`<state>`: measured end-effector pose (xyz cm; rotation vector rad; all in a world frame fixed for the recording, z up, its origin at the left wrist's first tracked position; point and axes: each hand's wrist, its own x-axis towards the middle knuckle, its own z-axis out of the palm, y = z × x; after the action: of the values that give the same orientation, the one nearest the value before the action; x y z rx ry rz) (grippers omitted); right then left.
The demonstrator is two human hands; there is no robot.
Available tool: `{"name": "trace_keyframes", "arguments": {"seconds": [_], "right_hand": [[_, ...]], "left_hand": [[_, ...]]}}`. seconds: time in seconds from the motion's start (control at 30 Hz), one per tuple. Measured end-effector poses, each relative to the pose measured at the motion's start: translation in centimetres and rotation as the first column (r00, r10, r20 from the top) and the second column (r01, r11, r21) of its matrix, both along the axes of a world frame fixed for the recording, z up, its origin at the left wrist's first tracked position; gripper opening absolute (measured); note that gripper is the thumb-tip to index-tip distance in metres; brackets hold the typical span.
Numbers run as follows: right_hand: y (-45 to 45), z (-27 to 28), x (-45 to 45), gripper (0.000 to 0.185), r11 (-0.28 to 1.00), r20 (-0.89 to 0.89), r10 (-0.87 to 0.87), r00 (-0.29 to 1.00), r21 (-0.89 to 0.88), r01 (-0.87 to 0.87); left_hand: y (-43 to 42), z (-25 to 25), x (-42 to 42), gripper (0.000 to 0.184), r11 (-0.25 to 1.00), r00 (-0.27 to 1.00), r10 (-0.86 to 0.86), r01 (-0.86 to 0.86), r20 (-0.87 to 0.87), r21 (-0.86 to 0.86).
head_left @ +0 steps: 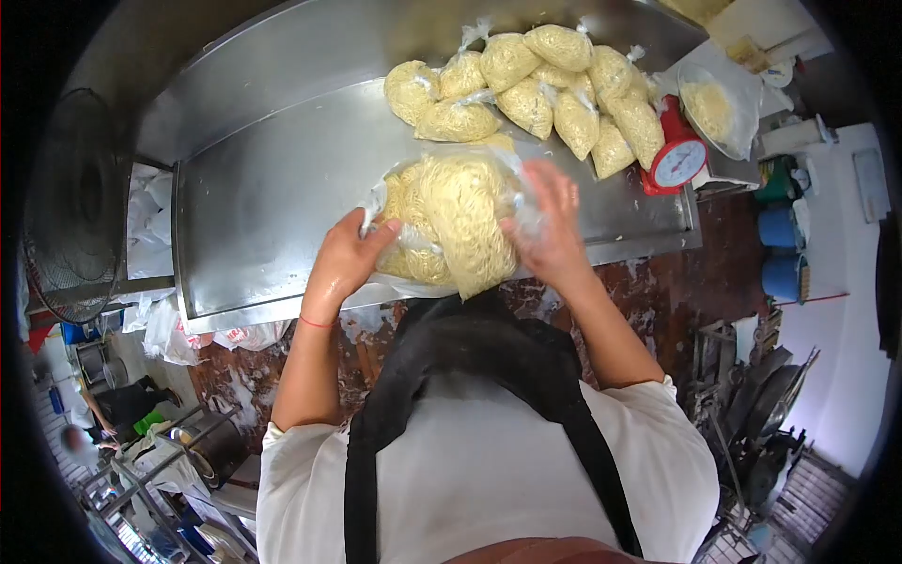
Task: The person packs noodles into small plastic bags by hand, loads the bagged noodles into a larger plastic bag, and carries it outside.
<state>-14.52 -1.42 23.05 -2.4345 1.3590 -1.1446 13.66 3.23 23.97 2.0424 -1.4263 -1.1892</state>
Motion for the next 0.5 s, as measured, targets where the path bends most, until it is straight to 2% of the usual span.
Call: {"name": "trace_keyframes", "arguments": {"seconds": [0.07, 0.1, 0.13, 0.17, 0.23, 0.3, 0.33, 0.43, 0.5], "right_hand": [[-0.4, -1.8, -1.2, 0.042, 0.995, -0.003, -0.086, 0.996, 0.059, 0.086], [-0.7, -4.5, -2.0, 0.041, 0.976, 0.027, -0.029, 0.999, 0.217, 0.023], [-0.8, -5.2, -2.1, 0.041, 0.928, 0.067, 0.024, 0.997, 0.370, -0.047], [-0.8, -5.5, -2.4, 0.040, 0.886, 0.158, -0.001, 0.987, 0.457, -0.072], [-0.8, -3.8, -1.9, 0.038, 0.780, 0.329, -0.071, 0.942, 0.607, -0.153], [-1.8, -4.4, -3.0, 0.034, 0.615, 0.628, -0.151, 0.764, 0.664, -0.424], [-2.5, -4.7, -3.6, 0.032, 0.530, 0.741, -0.218, 0.635, 0.637, -0.560], [-5.2, -5.3, -4.8, 0.029, 0.413, 0.818, -0.444, 0.367, 0.550, -0.726], [-7.0, -4.9, -4.3, 0.027, 0.340, 0.781, -0.509, 0.361, 0.568, -0.749]], "left_hand": [[0.2, 0.0, -1.0, 0.061, 0.929, 0.955, 0.109, 0.001, 0.277, -0.369], [0.1, 0.1, -1.7, 0.067, 0.841, 0.902, 0.197, 0.046, 0.384, -0.540], [-0.1, 0.9, -3.2, 0.071, 0.766, 0.931, 0.095, 0.158, 0.353, -0.623], [-0.3, 1.9, -5.5, 0.076, 0.670, 0.943, -0.009, 0.251, 0.331, -0.698], [-0.7, 3.0, -9.9, 0.083, 0.748, 0.930, -0.284, 0.368, 0.234, -0.553], [-2.0, 1.5, -11.7, 0.086, 0.743, 0.907, -0.249, 0.404, 0.340, -0.534], [-2.9, 0.9, -12.2, 0.088, 0.740, 0.889, -0.233, 0.425, 0.394, -0.522], [-6.0, 1.2, -10.3, 0.084, 0.713, 0.826, -0.461, 0.563, 0.325, -0.417], [-7.9, 1.7, -9.5, 0.081, 0.686, 0.757, -0.620, 0.650, 0.205, -0.326]]}}
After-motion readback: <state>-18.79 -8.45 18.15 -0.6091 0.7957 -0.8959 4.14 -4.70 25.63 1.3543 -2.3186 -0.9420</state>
